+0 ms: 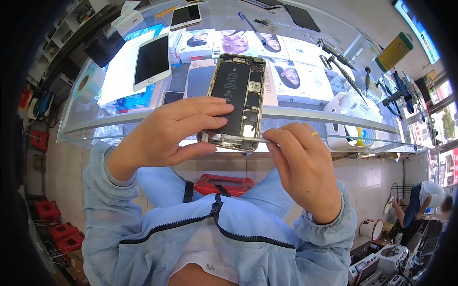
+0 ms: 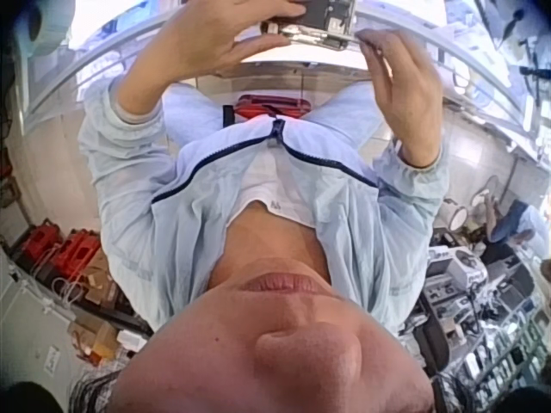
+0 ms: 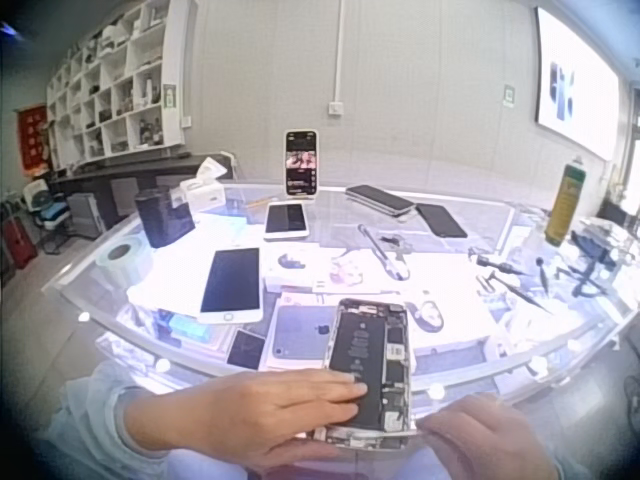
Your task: The person uses a metal prying tool to carefully lift and remove the battery from a disassembled smartphone. They then place the removed battery on the workbench next to the phone chassis.
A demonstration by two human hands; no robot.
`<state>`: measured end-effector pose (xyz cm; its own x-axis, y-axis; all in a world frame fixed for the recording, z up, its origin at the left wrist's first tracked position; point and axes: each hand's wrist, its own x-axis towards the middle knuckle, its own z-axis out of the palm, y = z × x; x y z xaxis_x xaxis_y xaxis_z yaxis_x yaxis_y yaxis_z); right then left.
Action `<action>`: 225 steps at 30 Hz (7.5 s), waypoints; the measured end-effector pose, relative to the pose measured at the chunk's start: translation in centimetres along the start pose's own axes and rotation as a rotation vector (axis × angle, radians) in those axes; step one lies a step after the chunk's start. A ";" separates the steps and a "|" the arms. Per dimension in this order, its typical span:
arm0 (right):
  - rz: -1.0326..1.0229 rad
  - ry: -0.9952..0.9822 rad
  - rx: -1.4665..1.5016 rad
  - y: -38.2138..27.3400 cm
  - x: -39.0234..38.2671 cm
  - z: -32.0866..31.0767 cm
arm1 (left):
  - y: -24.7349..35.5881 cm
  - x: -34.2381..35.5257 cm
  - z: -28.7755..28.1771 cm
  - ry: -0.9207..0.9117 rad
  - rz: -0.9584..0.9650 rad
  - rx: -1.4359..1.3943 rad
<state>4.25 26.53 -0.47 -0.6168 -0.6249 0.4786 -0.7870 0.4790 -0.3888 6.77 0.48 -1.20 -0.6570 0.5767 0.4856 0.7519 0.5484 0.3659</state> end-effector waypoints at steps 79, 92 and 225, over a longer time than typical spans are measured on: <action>-0.459 0.752 0.174 -2.8 -4.9 -4.9 | 0.3 -0.1 1.1 0.013 -0.073 0.004; -0.148 0.266 0.373 -0.8 -3.2 0.3 | 0.2 -0.3 1.2 0.053 -0.036 0.012; -0.584 0.193 -0.118 -4.0 -2.7 -4.6 | 1.4 0.5 2.5 0.136 -0.081 0.076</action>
<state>9.05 29.14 3.39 -0.0673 -0.6865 0.7240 -0.9844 0.1638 0.0638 7.36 3.05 -2.46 -0.6980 0.4443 0.5616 0.6869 0.6370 0.3498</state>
